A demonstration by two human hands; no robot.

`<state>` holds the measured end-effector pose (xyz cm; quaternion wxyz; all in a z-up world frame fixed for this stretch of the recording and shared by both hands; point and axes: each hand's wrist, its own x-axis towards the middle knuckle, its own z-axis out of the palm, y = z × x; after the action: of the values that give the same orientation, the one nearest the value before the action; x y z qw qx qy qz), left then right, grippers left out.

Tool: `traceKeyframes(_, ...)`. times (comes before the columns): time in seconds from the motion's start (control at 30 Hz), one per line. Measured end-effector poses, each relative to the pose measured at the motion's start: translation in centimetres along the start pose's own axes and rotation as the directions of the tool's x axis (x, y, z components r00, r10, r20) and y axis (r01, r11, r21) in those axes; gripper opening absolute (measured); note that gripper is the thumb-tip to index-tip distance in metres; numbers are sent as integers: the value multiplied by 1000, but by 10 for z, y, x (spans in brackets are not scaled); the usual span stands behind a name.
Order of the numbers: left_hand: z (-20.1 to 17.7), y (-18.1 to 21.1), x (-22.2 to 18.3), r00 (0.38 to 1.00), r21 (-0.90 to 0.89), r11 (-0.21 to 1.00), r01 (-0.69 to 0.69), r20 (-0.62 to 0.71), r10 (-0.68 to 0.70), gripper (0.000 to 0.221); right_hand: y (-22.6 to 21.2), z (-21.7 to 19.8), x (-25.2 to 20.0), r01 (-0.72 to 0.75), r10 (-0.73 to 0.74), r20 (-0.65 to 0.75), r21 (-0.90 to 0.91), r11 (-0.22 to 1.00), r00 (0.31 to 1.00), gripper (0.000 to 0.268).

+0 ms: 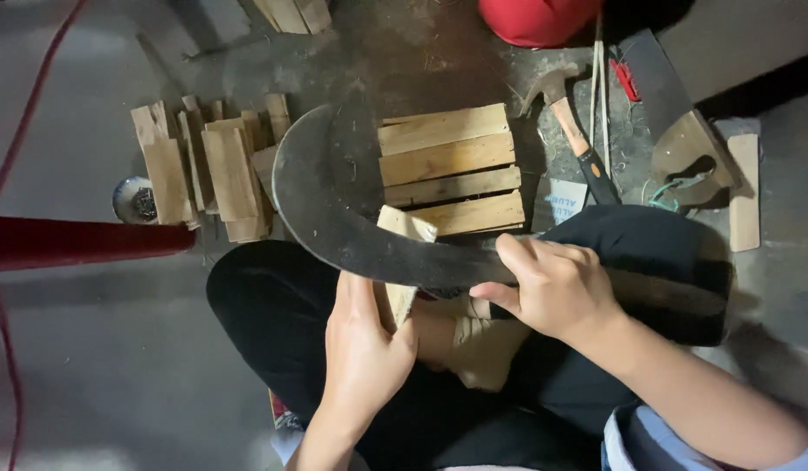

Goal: A person sits on the floor and uses a large sickle to whittle and shave a small piece of wood, surrounded by other wood scraps and tools.

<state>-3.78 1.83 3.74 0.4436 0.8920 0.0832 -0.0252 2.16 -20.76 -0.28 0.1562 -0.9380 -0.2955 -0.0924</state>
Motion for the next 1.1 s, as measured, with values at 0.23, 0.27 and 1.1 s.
traceKeyframes(0.23, -8, -12, -10, 993, 25, 994, 103, 60, -104, 81, 15, 6, 7, 112, -123, -69, -146, 983, 990, 62)
traceKeyframes(0.27, -10, -15, -13, 987, 49, 991, 124, 97, -128, 80, 17, 8, 7, 139, -151, -77, -147, 979, 986, 64)
traceKeyframes(1.1, -9, -11, -1, 998, 217, 975, -55, 46, 46, 91, 0, 7, -55, -213, 215, -3, 127, 969, 977, 57)
